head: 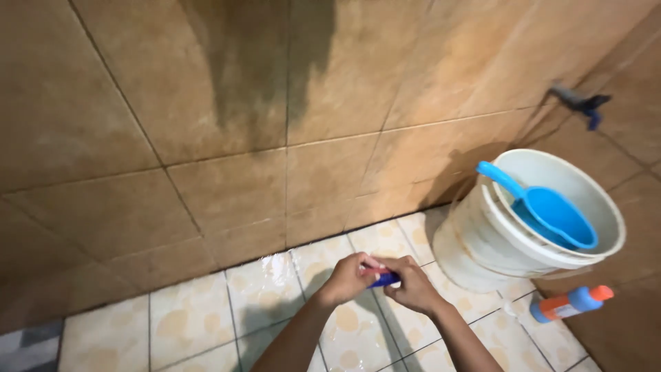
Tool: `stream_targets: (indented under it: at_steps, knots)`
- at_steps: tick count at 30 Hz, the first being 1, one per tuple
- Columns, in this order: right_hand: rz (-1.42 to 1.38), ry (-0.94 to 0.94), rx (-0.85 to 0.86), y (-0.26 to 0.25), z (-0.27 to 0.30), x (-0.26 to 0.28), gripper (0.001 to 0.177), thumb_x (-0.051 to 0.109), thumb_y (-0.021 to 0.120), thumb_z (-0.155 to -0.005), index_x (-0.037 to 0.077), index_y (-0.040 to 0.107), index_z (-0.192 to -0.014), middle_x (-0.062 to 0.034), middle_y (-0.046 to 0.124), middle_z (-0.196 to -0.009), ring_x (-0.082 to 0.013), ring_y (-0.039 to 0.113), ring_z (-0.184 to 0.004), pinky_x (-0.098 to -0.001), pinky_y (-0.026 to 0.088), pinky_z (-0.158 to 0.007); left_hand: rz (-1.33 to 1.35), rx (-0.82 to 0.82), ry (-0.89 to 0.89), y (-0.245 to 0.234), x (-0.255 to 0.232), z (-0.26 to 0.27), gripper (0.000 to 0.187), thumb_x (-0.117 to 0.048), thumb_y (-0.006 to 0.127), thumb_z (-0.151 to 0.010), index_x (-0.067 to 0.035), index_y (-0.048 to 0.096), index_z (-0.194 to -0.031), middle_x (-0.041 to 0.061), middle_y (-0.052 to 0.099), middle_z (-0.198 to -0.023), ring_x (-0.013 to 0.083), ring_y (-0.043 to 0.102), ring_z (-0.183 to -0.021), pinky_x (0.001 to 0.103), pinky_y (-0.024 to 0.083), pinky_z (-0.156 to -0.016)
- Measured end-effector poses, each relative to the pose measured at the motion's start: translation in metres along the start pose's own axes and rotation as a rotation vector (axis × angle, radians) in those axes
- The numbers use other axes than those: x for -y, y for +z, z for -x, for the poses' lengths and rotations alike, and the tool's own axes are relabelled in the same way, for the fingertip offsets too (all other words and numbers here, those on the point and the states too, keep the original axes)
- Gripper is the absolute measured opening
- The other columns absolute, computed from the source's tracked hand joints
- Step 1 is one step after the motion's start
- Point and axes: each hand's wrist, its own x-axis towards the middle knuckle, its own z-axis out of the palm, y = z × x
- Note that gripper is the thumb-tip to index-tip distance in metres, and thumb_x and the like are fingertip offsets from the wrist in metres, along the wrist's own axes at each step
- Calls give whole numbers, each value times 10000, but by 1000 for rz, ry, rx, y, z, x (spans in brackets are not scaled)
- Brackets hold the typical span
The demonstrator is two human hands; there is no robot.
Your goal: Scrubbing the wall and floor tiles in a bathroom using a brush and water.
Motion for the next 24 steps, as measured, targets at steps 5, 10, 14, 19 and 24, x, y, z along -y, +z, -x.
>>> stream_targets:
  at_steps: [5, 10, 14, 19, 24]
  knots:
    - [197, 199, 346, -6, 11, -16, 502, 212, 771, -722, 194, 737, -1222, -182, 751, -861, -283, 627, -766, -386, 541, -792, -203, 174, 11, -5, -55, 5, 226, -49, 793, -786, -30, 729, -1002, 128, 707, -1026, 243, 720, -906, 341, 603, -811]
    - [118, 237, 82, 21, 32, -76, 704, 415, 794, -788, 228, 556, -1424, -154, 763, -989, -335, 731, -901, -413, 561, -843, -418, -60, -27, -11, -20, 7, 435, -238, 839, -794, -90, 662, -1164, 146, 652, -1178, 329, 637, -1124, 407, 513, -967]
    - [147, 665, 86, 99, 99, -312, 798, 554, 506, -959, 195, 236, -1619, -216, 732, -1128, -401, 725, -1053, -458, 537, -958, -610, -112, 4, -41, 60, 30, 474, -274, 801, -832, -103, 623, -1237, 158, 626, -1259, 372, 572, -1208, 449, 474, -1017]
    - [360, 835, -189, 177, 114, -409, 710, 499, 427, -992, 147, 281, -1591, -234, 504, -1435, -425, 587, -1200, -583, 426, -1061, -949, -292, 147, -86, 135, 55, 562, -365, 776, -849, -84, 568, -1289, 166, 600, -1247, 368, 512, -1235, 523, 421, -1045]
    - [98, 896, -325, 227, 85, -315, 398, 310, 605, -907, 67, 612, -1222, -266, 708, -1074, -393, 709, -991, -478, 556, -899, -1006, -114, -386, -89, 115, 58, 581, -349, 731, -837, -154, 540, -1350, 101, 523, -1394, 326, 431, -1361, 550, 403, -1068]
